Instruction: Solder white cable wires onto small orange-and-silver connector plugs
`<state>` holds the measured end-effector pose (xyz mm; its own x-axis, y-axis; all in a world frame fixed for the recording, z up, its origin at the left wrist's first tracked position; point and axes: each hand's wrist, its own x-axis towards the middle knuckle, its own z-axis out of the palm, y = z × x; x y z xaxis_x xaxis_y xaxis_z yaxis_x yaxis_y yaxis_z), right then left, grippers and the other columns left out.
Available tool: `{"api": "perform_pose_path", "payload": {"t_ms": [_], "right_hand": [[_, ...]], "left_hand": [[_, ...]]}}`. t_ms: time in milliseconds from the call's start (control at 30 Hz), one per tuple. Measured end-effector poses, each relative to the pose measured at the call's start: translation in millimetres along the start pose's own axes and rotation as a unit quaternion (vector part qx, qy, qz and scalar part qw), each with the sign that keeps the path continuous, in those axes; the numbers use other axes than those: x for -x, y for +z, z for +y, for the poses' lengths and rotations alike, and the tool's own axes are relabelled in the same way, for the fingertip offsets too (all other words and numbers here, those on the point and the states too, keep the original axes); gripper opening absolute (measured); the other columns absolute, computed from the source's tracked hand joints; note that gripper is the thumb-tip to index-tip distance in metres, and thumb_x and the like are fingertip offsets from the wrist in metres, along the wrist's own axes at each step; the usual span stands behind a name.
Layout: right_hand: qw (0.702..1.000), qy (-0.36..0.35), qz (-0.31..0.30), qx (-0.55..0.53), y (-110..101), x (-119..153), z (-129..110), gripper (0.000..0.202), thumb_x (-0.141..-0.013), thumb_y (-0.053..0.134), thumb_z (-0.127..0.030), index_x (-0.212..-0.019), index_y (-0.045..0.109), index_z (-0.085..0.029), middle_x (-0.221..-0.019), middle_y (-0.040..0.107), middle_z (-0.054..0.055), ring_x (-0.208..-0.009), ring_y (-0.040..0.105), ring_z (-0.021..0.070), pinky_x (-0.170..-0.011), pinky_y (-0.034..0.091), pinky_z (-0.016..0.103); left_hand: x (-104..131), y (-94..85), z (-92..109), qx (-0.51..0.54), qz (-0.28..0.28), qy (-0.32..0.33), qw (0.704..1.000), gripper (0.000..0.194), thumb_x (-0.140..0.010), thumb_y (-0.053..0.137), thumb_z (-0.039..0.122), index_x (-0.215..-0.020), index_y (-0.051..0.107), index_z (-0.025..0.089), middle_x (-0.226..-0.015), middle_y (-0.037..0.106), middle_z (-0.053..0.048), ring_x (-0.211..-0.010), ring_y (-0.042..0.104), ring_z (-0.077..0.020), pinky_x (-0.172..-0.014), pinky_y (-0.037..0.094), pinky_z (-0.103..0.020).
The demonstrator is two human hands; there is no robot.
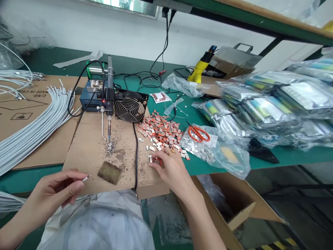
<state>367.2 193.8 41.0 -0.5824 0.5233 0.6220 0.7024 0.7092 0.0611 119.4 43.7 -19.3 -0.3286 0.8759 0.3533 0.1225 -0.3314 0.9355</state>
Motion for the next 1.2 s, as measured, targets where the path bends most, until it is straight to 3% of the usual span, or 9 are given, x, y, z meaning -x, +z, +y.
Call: {"api": "perform_pose_path", "payload": {"t_ms": [133,267,400,500,600,700,767,967,1200], "right_hand": [[0.999,-0.018,0.017,-0.043,1.8,3.0,-0.3,0.004,-0.077,0.061,-0.018,-0.074,0.059,-0.018,-0.072,0.061,0.004,-0.07,0.054,0.0221,-0.065,0.041,0.035],[0.988,-0.018,0.021,-0.155,-0.1,-0.9,-5.4,0.013,-0.081,0.056,-0.022,-0.091,0.063,-0.019,-0.071,0.063,0.004,-0.061,0.056,0.0183,-0.055,0.043,0.029],[0.95,-0.026,-0.037,-0.309,0.7,-21.9,-28.5,0.011,-0.082,0.056,-0.025,-0.083,0.067,-0.02,-0.076,0.067,0.005,-0.066,0.061,0.0179,-0.06,0.048,0.029],[0.899,0.004,-0.085,-0.429,8.6,-44.9,-49.0,0.009,-0.08,0.06,-0.025,-0.081,0.066,-0.018,-0.072,0.067,0.004,-0.063,0.061,0.0156,-0.056,0.049,0.026],[0.818,0.088,-0.134,-0.553,21.1,-66.2,-61.9,0.015,-0.072,0.068,-0.026,-0.082,0.064,-0.015,-0.066,0.064,0.002,-0.055,0.059,0.0108,-0.051,0.051,0.022],[0.745,0.158,-0.178,-0.624,32.4,-79.0,-67.1,0.029,-0.062,0.076,-0.03,-0.082,0.063,-0.012,-0.068,0.067,0.003,-0.054,0.062,0.0095,-0.054,0.053,0.021],[0.716,0.176,-0.191,-0.648,36.7,-82.0,-68.4,0.034,-0.059,0.079,-0.034,-0.08,0.064,-0.012,-0.068,0.068,0.003,-0.054,0.063,0.0089,-0.054,0.053,0.019],[0.698,0.175,-0.184,-0.67,35.1,-79.7,-69.4,0.029,-0.059,0.08,-0.034,-0.075,0.066,-0.014,-0.066,0.068,0.003,-0.053,0.062,0.0075,-0.053,0.053,0.015],[0.7,0.179,-0.17,-0.67,35.3,-79.2,-70.2,0.028,-0.059,0.08,-0.034,-0.073,0.066,-0.014,-0.065,0.068,0.004,-0.053,0.061,0.0089,-0.053,0.053,0.018]], "left_hand": [[-26.3,-15.3,7.6,-0.096,-0.068,0.049,0.992,0.019,-0.077,0.059,0.032,-0.084,0.066,0.016,-0.056,0.055,0.003,-0.042,0.046,-0.0064,-0.039,0.035,-0.015],[-62.4,-21.3,18.9,-0.166,-0.138,-0.018,0.976,0.026,-0.082,0.053,0.034,-0.094,0.061,0.013,-0.044,0.048,0.005,-0.038,0.044,-0.0073,-0.036,0.034,-0.014],[-94.4,-11.4,28.4,-0.134,-0.196,-0.031,0.971,0.024,-0.08,0.054,0.032,-0.089,0.058,0.01,-0.049,0.049,0.005,-0.036,0.042,-0.0057,-0.033,0.033,-0.013],[-105.9,-5.6,29.7,-0.089,-0.225,-0.036,0.97,0.019,-0.08,0.054,0.027,-0.083,0.058,0.009,-0.05,0.048,0.005,-0.036,0.041,-0.0043,-0.035,0.037,-0.014],[-108.2,-7.0,27.6,-0.042,-0.226,-0.057,0.972,0.02,-0.079,0.056,0.026,-0.086,0.06,0.008,-0.059,0.053,0.003,-0.04,0.046,-0.0048,-0.037,0.041,-0.014],[-107.1,-9.9,25.1,0.0,-0.216,-0.074,0.974,0.023,-0.079,0.057,0.024,-0.095,0.061,0.008,-0.066,0.056,0.001,-0.044,0.05,-0.0049,-0.037,0.042,-0.014],[-106.1,-9.5,24.5,0.008,-0.219,-0.076,0.973,0.021,-0.079,0.056,0.022,-0.094,0.062,0.008,-0.066,0.057,0.001,-0.042,0.05,-0.0045,-0.037,0.043,-0.014],[-105.0,-2.8,29.8,0.005,-0.223,-0.082,0.971,0.015,-0.082,0.052,0.015,-0.074,0.061,0.008,-0.048,0.052,0.004,-0.036,0.046,-0.0036,-0.034,0.04,-0.01],[-105.6,-1.8,32.4,0.011,-0.222,-0.085,0.971,0.016,-0.081,0.052,0.016,-0.07,0.061,0.009,-0.048,0.053,0.003,-0.035,0.046,-0.0036,-0.034,0.039,-0.01]]}}
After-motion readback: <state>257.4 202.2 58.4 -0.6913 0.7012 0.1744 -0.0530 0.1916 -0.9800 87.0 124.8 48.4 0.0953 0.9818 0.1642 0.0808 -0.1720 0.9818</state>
